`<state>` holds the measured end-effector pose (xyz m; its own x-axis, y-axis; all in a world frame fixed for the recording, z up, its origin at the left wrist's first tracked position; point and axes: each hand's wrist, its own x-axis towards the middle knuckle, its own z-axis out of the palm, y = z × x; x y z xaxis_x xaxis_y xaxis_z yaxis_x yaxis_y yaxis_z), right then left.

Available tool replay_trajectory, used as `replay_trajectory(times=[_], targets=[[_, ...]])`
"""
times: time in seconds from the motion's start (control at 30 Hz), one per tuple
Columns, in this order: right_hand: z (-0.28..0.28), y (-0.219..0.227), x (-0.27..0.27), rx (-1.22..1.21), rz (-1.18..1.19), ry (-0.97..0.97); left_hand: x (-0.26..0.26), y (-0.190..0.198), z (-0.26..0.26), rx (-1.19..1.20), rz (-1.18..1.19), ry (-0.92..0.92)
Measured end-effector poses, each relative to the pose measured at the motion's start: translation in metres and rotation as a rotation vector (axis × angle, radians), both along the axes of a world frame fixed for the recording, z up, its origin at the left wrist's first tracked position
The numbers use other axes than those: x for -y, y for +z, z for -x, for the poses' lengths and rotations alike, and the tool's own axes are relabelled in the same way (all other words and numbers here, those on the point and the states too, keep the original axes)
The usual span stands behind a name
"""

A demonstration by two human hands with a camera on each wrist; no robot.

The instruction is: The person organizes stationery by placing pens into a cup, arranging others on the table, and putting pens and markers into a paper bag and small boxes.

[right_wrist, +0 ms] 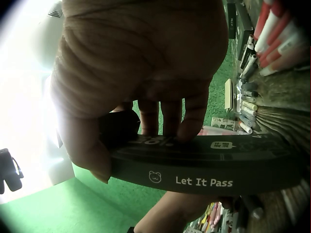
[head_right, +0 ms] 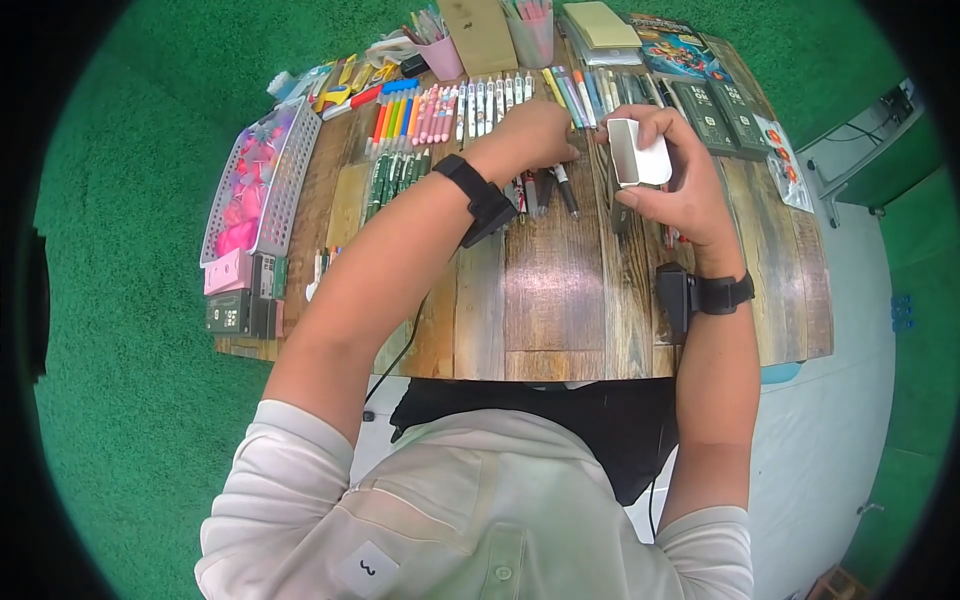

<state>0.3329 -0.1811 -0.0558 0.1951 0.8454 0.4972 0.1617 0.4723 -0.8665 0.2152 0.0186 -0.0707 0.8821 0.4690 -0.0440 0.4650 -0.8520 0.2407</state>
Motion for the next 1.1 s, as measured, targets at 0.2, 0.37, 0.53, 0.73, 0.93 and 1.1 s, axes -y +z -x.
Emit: replay_trajectory(times=[0.2,0.37,0.53,0.73,0.93,1.1], targets=[[0.001,0.000,0.000,-0.006,0.010,0.009,0.002,-0.006,0.005,0.088,-0.142,-0.104],[-0.002,-0.001,0.000,-0.008,0.013,0.016,0.017,0.001,0.010,0.152,-0.105,-0.133],[-0.005,-0.003,0.001,0.033,0.027,-0.018,0.015,-0.006,0.007,0.116,-0.042,-0.250],[-0.003,-0.002,0.000,0.023,0.014,0.007,0.001,-0.017,0.007,0.142,-0.024,-0.328],[-0.001,0.001,0.001,0.030,0.010,0.002,-0.005,-0.008,0.019,0.169,0.013,-0.396],[-0.002,0.000,0.000,0.031,-0.014,0.015,-0.040,0.036,0.060,0.223,0.016,-0.303]])
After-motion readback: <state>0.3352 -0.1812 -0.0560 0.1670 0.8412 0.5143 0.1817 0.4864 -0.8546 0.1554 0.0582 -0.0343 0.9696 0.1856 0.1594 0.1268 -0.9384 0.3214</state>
